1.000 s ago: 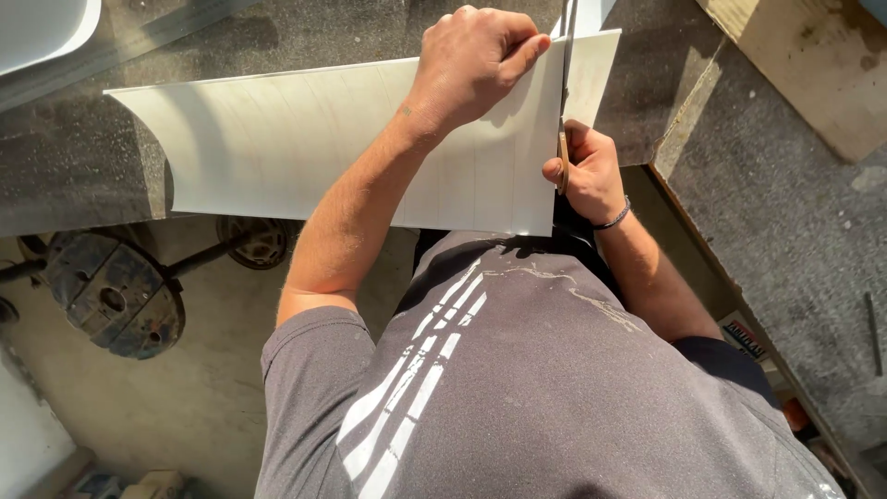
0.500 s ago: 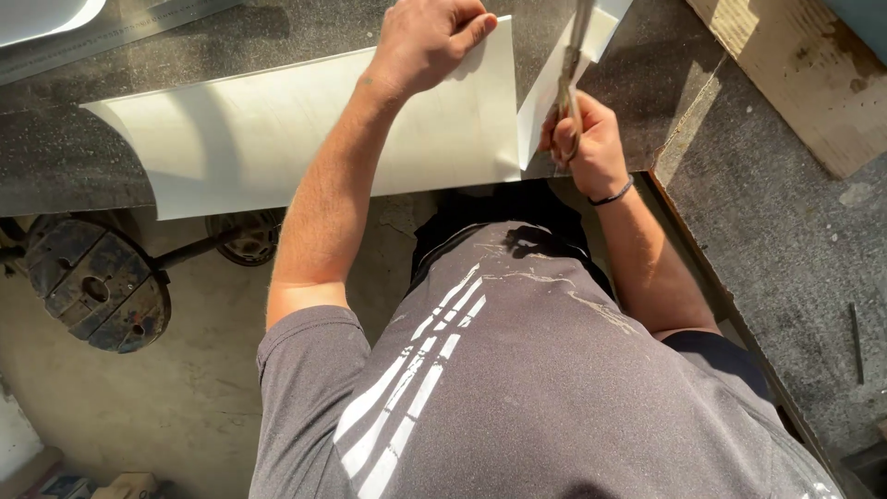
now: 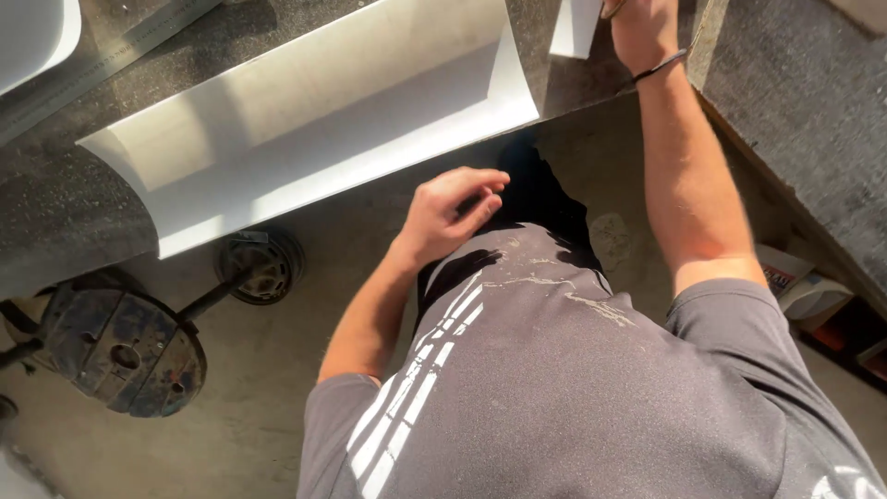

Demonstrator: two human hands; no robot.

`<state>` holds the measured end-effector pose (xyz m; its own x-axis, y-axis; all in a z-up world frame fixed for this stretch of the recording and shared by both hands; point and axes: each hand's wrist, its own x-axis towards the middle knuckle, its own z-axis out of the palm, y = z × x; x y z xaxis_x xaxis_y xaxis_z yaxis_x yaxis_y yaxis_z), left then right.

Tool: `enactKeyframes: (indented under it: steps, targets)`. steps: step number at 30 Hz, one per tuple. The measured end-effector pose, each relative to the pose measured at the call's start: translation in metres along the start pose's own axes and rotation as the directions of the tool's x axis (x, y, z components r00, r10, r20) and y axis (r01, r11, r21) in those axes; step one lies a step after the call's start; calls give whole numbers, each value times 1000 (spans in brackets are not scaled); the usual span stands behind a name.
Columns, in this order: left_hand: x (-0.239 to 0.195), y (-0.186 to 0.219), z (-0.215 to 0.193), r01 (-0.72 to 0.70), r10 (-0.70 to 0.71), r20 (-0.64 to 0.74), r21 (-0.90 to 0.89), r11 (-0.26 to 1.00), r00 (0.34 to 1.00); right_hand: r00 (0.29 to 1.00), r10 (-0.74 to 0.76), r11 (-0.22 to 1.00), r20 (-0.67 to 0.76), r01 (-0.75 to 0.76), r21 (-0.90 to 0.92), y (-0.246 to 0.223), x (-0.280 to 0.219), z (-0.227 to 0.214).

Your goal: Cutting a white plastic sheet along marked lines using scissors.

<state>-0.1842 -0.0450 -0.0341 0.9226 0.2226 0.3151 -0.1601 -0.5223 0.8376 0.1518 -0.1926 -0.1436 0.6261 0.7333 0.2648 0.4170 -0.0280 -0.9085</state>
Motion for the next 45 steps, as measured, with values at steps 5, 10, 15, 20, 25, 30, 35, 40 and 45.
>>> enactKeyframes:
  steps: [5,10,15,20,25,30,35,40,45]
  targets:
    - [-76,-76,60,530,-322,477,-842,100,818,989,55,985,-140,-31,172,-76,-65,8]
    - [-37,-96,71,548,-410,514,-835,-41,753,930,366,905,41,-366,215,-126,-152,47]
    - [-27,-105,79,521,-649,388,-854,14,655,794,527,788,302,-590,175,-117,-222,57]
    - [-60,-107,92,565,-798,170,-789,242,579,699,551,818,457,-562,-127,-83,-258,35]
    - [-54,-86,96,421,-837,46,-879,225,545,665,518,829,539,-545,-124,-92,-230,29]
    - [-24,-70,103,280,-802,5,-938,203,598,660,456,843,597,-535,-53,-92,-203,37]
    - [-28,-79,120,408,-779,-35,-836,366,626,608,507,832,611,-530,-164,-89,-199,52]
    - [-55,-84,117,459,-769,74,-837,298,634,614,570,795,547,-580,-177,-93,-228,77]
    - [-72,-95,111,549,-730,220,-799,246,648,617,639,720,459,-690,-75,-111,-255,102]
